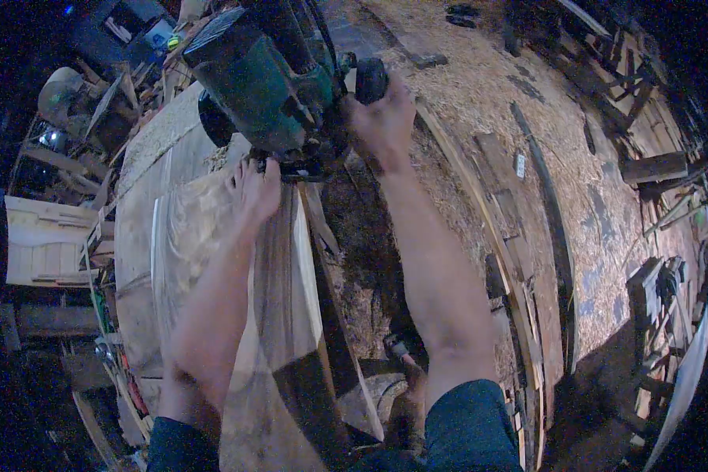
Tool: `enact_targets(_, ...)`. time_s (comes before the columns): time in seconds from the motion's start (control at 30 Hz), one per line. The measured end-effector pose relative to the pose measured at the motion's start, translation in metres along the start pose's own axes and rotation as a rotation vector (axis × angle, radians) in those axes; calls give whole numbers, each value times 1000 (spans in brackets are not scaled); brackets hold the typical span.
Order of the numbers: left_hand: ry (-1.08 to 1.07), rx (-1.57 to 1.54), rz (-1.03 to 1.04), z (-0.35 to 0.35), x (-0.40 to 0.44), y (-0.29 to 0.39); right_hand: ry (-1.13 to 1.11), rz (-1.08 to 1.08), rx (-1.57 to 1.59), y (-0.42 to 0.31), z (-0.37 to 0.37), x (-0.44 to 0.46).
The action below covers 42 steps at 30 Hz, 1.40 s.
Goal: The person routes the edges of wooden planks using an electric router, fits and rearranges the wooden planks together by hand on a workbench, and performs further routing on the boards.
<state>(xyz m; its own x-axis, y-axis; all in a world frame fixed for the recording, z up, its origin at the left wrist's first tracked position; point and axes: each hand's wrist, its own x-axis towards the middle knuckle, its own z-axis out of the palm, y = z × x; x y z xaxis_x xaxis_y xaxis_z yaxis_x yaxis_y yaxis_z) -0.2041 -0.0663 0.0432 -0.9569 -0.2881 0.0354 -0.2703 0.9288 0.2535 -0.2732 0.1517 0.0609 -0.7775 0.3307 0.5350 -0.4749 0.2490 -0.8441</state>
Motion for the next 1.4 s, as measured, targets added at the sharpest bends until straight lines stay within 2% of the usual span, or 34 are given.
enact_targets(0.07,-1,-4,-5,0,-2,0,-46,-76,39,0,-2,2)
enact_targets(0.17,-5,13,-3,-4,-6,5,-129,1,33,-3,-4,10)
enact_targets(0.27,-7,11,-14,-5,-6,5,-52,27,-61,-3,-2,10)
enact_targets(0.47,33,-36,14,-3,-7,2,-49,81,-151,-9,-6,5)
enact_targets(0.63,-12,-98,25,-16,-14,5,-91,131,-63,-14,-9,0)
enact_targets(0.77,53,-86,65,-10,-16,0,-45,104,36,-15,-6,-4)
enact_targets(0.87,44,-55,54,-10,-18,-2,-63,128,-12,-25,-12,-8)
enact_targets(0.97,25,-115,47,-23,-31,3,-41,237,53,-15,-8,-13)
enact_targets(1.17,53,-112,99,-12,-40,-12,-22,188,-88,-28,-23,-31)
enact_targets(1.4,71,-142,126,-13,-49,-15,-83,158,33,-27,-24,-36)
